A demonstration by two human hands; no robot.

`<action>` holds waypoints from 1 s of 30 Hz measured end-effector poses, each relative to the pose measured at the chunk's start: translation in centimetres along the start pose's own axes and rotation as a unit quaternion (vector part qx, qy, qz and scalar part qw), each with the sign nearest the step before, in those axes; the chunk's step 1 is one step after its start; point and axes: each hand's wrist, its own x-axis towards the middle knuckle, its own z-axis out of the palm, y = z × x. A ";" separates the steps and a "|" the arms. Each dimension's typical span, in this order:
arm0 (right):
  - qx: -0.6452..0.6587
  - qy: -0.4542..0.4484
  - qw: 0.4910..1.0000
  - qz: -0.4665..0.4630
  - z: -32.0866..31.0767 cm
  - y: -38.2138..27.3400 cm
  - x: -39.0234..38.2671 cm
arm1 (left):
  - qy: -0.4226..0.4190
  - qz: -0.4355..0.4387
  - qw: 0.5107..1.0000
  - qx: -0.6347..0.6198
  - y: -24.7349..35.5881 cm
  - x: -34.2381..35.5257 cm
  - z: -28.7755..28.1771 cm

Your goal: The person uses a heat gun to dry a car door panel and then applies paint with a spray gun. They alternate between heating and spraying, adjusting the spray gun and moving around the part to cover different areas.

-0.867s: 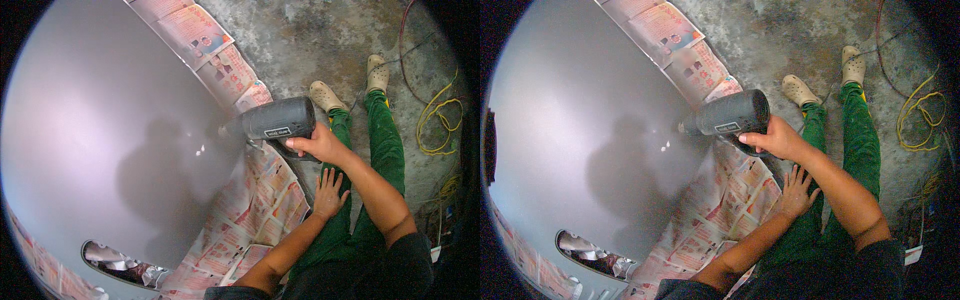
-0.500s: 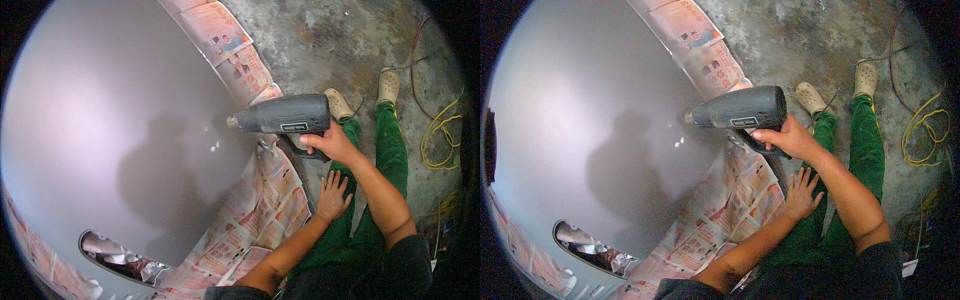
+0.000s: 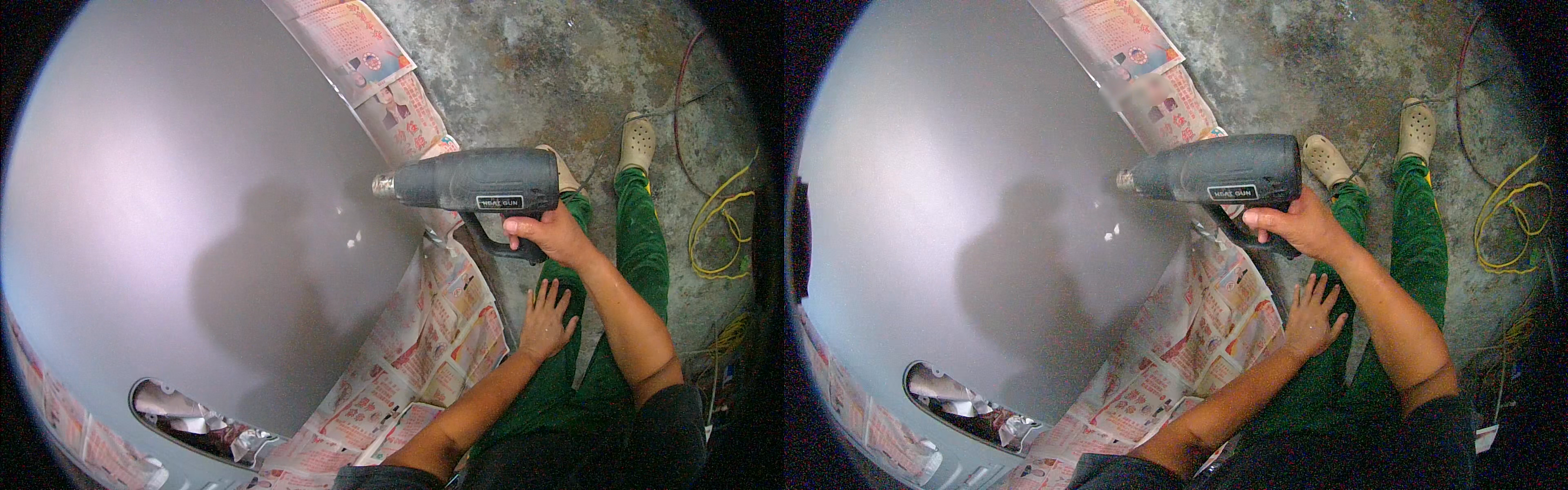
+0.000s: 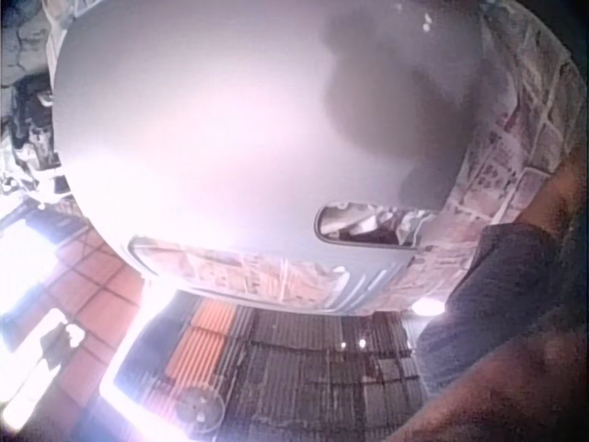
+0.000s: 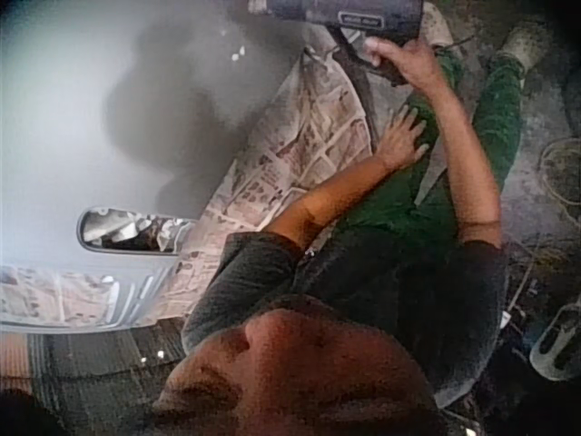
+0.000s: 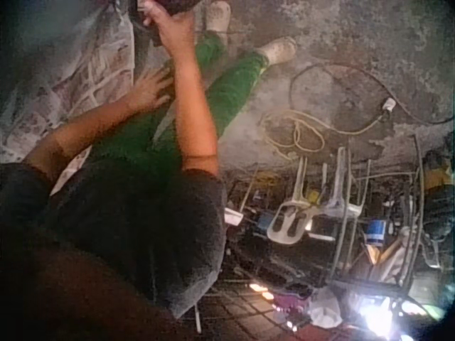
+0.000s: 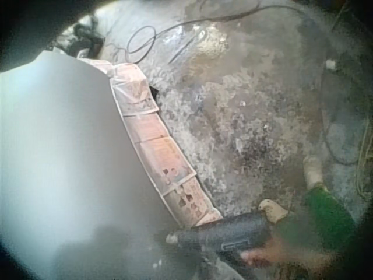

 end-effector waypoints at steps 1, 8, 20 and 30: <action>0.000 -0.010 1.000 0.000 0.1 0.0 0.0 | -0.002 -0.003 1.000 0.003 0.0 0.0 0.0; -0.012 -0.054 0.998 0.036 -0.6 -0.2 -0.1 | 0.003 0.002 1.000 -0.005 0.0 0.2 -0.2; -0.065 -0.050 0.995 0.057 -1.5 0.3 0.9 | 0.006 -0.004 1.000 -0.008 -0.2 0.3 -0.3; -0.076 -0.090 0.988 0.096 -1.7 0.9 1.1 | 0.004 -0.002 1.000 -0.004 -0.3 0.4 -0.5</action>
